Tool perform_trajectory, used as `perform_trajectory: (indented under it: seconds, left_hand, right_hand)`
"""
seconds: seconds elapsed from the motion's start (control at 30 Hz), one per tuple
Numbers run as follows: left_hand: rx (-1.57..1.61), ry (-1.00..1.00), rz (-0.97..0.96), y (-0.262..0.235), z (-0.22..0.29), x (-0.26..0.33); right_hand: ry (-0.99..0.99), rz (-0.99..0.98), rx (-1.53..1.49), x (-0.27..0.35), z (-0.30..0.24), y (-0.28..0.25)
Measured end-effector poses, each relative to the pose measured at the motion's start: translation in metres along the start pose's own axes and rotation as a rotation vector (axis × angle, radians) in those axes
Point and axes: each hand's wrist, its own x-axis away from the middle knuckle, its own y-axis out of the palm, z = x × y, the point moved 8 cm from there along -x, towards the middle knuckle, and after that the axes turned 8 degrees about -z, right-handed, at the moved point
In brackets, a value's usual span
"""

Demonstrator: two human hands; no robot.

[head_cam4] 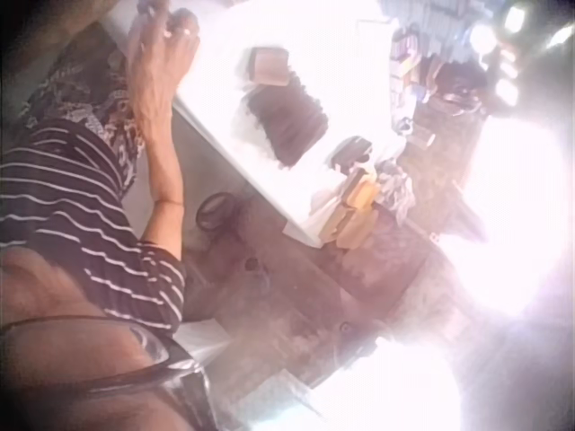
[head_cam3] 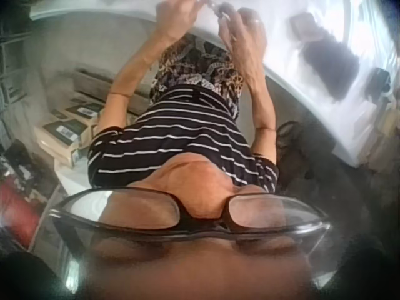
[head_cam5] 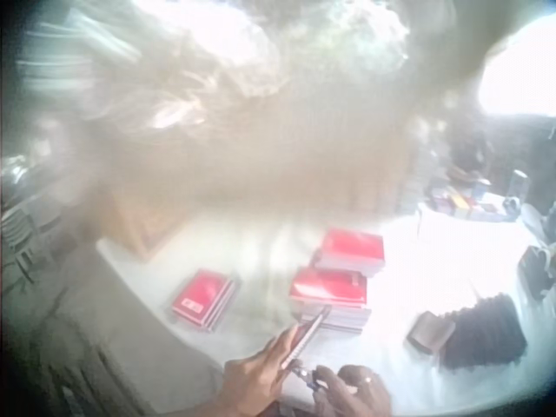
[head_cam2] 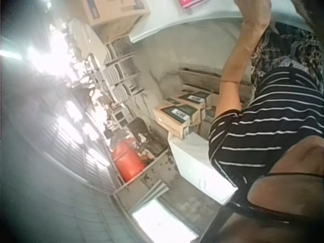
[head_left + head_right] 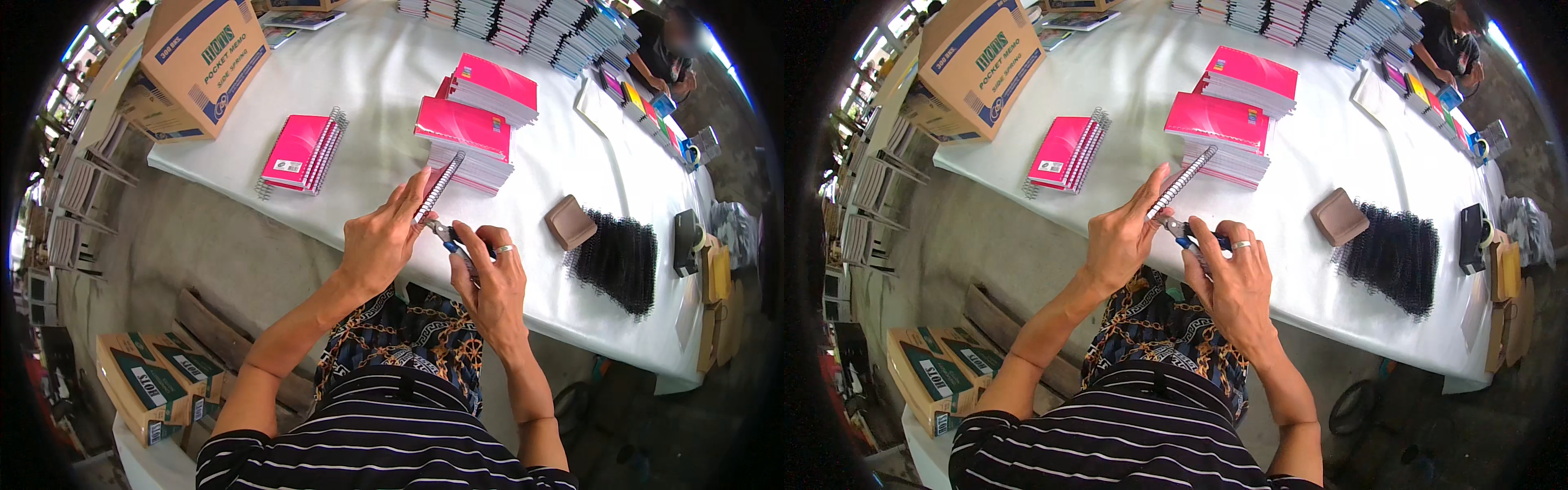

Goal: The person assembles notebooks by threading plastic spirals through the pre-punched holes of stacks of paper and covers by hand, then uses pliers to trim and crimp the ends of the spirals.

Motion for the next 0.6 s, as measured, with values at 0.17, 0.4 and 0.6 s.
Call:
perform_trajectory:
  seconds: [0.17, 0.4, 0.6]
  left_hand:
    - [0.007, -0.003, 0.013, -0.009, 0.007, -0.003]
    - [-0.156, 0.101, 0.052, -0.025, 0.008, 0.004]
    - [-0.185, 0.002, 0.107, -0.08, -0.071, -0.001]
  right_hand:
    - [0.102, -0.189, -0.261, -0.003, 0.01, 0.015]
    - [0.197, -0.571, -0.745, -0.012, 0.024, 0.025]
    - [0.344, -0.254, -0.019, -0.003, 0.11, -0.009]
